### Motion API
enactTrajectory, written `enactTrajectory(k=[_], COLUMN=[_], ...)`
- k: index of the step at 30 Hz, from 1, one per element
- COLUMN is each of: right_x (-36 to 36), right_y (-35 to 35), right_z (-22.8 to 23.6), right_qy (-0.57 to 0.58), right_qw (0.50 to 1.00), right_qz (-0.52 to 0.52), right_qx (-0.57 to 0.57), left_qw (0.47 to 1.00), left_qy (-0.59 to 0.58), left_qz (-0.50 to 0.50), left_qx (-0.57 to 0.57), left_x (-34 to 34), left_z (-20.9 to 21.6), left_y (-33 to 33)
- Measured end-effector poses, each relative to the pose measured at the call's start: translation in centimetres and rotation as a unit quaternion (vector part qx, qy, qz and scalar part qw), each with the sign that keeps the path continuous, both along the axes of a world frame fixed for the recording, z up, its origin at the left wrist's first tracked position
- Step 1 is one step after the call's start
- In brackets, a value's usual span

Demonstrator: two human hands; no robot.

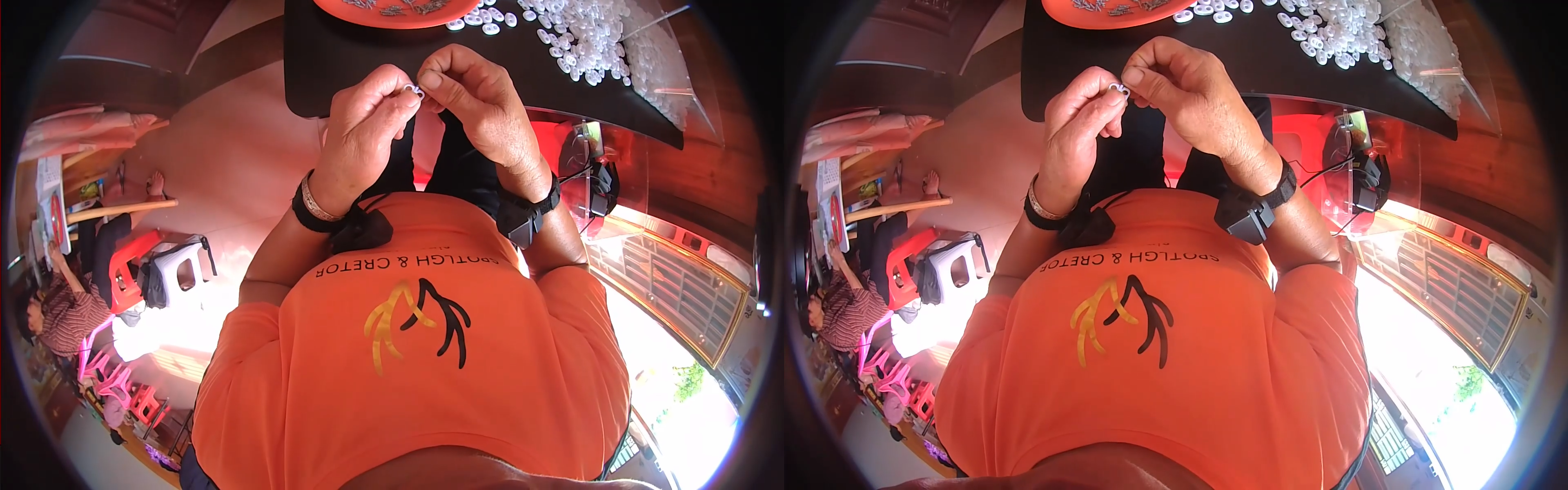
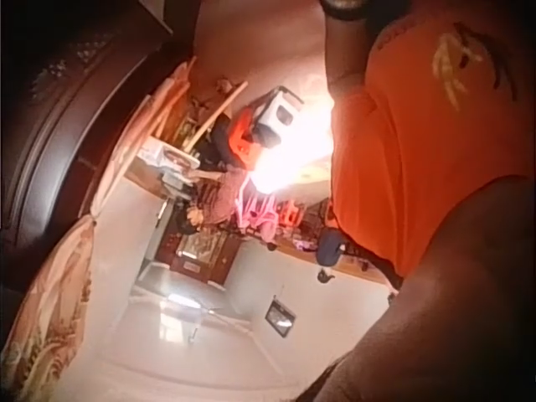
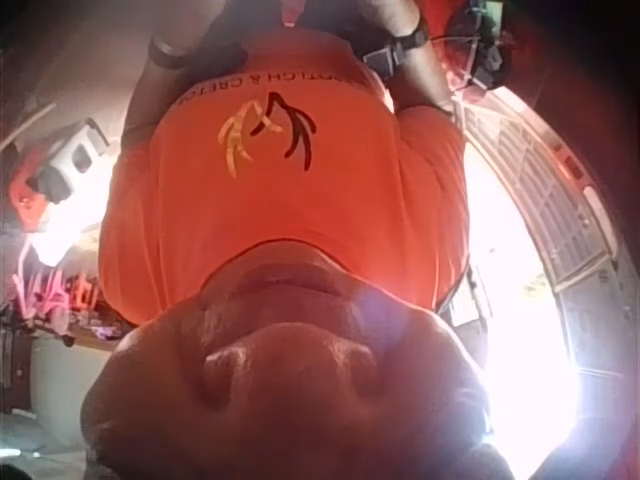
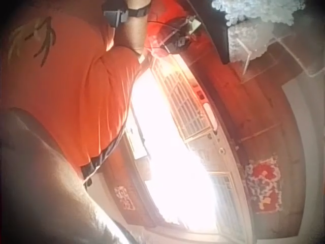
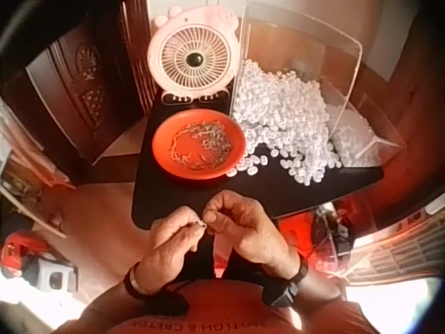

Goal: Assembling small white plastic components by hand by inserting small metal rings into them.

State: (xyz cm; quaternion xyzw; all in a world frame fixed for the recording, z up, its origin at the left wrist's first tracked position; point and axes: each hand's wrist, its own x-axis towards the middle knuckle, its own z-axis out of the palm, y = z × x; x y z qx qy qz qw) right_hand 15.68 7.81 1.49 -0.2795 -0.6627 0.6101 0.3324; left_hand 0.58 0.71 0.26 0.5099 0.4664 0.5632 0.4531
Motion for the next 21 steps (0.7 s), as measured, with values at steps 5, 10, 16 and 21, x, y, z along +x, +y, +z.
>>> enactTrajectory(k=[5,10,16,21], right_x=[0.02,0.04,0.11,0.22], right_y=[0.00,0.09,-0.04,-0.10], right_z=[-0.04,-0.02,-0.19,-0.31], right_qy=[-0.017,-0.031,-0.003,-0.027], right_qw=[1.000,0.998,0.999,0.999], right_qz=[0.000,-0.009,-0.019,-0.014], right_qx=[0.019,0.052,0.027,0.039], left_qw=[1.000,1.000,1.000,0.999], left_qy=[-0.006,-0.003,0.001,0.016], left_qz=[-0.004,-0.004,0.000,-0.005], left_qx=[-0.004,-0.021,-0.026,-0.035], left_x=[-0.08,-0.12,-0.13,-0.13], left_z=[-0.24,-0.16,-0.27,-0.20], left_y=[-0.03,0.00,-0.04,0.01])
